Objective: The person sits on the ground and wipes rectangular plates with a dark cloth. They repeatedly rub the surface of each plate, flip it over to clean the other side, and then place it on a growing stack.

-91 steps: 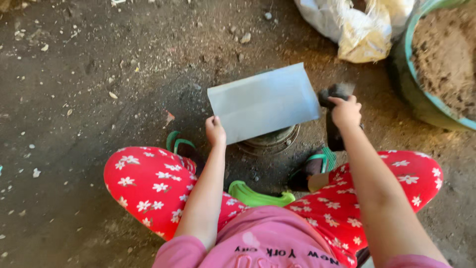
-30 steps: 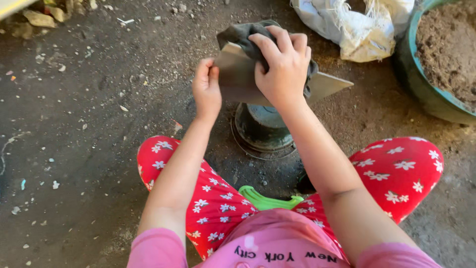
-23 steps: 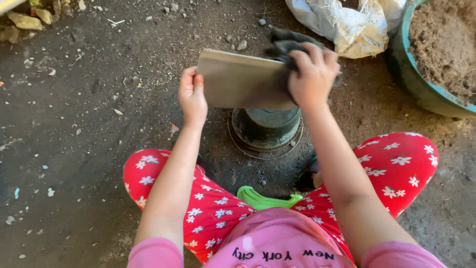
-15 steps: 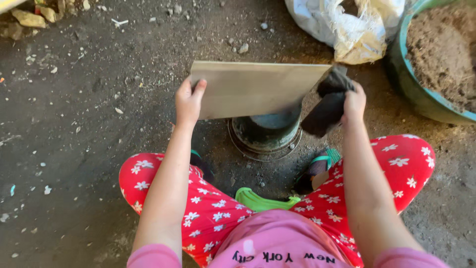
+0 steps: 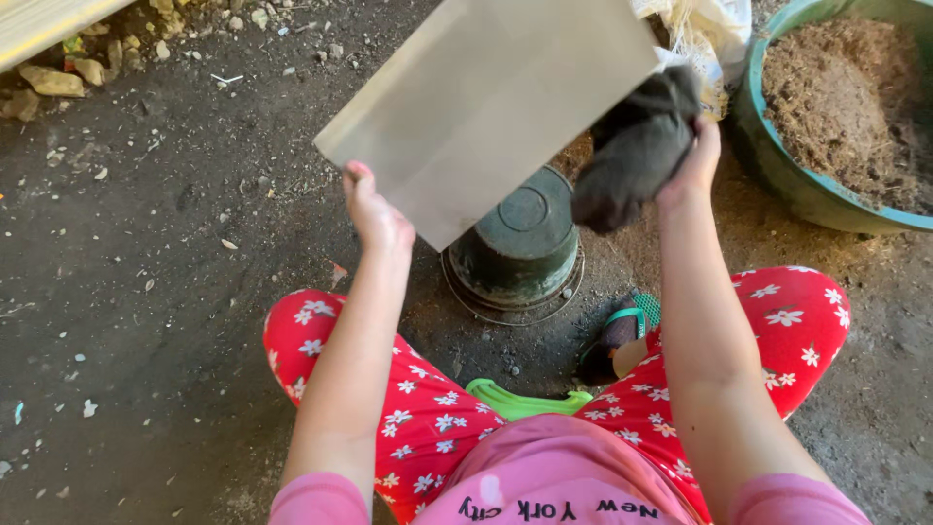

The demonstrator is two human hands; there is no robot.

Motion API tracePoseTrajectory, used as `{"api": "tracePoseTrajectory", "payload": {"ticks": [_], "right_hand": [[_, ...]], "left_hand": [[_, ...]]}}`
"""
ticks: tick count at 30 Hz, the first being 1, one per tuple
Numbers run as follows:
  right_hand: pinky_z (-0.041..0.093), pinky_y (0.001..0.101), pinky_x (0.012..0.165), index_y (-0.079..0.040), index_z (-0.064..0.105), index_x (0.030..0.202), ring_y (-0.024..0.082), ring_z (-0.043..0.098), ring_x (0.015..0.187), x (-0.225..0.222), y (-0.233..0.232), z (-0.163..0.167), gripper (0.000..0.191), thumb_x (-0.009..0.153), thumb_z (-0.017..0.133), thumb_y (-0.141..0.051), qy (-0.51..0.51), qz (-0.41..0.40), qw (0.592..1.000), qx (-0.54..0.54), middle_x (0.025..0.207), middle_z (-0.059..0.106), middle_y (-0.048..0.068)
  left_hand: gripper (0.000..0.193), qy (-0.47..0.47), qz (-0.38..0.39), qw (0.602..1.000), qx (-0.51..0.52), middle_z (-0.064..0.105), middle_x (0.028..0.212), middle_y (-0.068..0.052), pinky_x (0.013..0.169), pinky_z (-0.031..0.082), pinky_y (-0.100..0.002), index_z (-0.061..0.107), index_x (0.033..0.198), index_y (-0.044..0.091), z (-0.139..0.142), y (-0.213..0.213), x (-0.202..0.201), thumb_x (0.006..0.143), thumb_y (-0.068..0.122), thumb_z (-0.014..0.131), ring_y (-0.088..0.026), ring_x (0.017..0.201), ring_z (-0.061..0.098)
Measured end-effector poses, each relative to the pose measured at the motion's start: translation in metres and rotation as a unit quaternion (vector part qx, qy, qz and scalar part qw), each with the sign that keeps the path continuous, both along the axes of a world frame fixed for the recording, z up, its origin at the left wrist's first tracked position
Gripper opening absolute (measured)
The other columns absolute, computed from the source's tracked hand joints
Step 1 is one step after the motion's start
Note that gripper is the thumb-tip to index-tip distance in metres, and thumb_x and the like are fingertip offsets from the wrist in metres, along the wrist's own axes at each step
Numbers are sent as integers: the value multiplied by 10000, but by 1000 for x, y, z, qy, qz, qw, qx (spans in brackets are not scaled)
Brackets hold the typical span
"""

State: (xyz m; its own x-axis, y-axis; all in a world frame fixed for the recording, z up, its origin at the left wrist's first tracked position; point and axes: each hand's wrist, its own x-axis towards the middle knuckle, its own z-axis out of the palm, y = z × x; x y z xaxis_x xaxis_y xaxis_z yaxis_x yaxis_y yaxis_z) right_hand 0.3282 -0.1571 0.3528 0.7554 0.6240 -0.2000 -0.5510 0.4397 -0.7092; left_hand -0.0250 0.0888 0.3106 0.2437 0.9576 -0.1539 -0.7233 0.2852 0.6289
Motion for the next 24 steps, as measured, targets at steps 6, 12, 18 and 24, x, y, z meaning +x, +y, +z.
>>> {"api": "tracePoseTrajectory", "payload": {"ticks": [6,12,18,24], "right_hand": [[497,417,1037,-37,645,1275,251,638,1148,-41,73,34,536,1029,440,-467,-153,-155,973,72,1229,679,107],[479,379,998,54,654,1149,225,596,1057,-134,113,-48,478,1127,426,-366,-317,-216,923,5,1130,680,125],[512,486,843,78,625,1081,424,623,925,-147,77,-128,278,1069,494,-168,-710,-184,648,-205,1018,656,286],[451,446,685,55,571,861,305,531,717,-3,-10,-109,292,1060,481,-139,-595,-238,707,-297,812,606,249]], "left_hand": [[457,-79,-22,996,26,481,1451,-107,1146,377,-545,451,1380,141,7,-48,68,1024,422,509,-296,1333,469],[590,-128,-10,992,14,433,1513,-104,1176,348,-496,369,1486,113,21,-39,85,1038,474,500,-266,1367,438],[560,-153,-1,988,-11,437,1510,-80,1150,398,-505,364,1473,162,32,-7,77,1006,447,480,-254,1365,462],[421,-75,38,996,-39,581,1327,-139,1057,491,-563,468,1357,70,14,20,42,1063,370,448,-336,1246,562]]}}
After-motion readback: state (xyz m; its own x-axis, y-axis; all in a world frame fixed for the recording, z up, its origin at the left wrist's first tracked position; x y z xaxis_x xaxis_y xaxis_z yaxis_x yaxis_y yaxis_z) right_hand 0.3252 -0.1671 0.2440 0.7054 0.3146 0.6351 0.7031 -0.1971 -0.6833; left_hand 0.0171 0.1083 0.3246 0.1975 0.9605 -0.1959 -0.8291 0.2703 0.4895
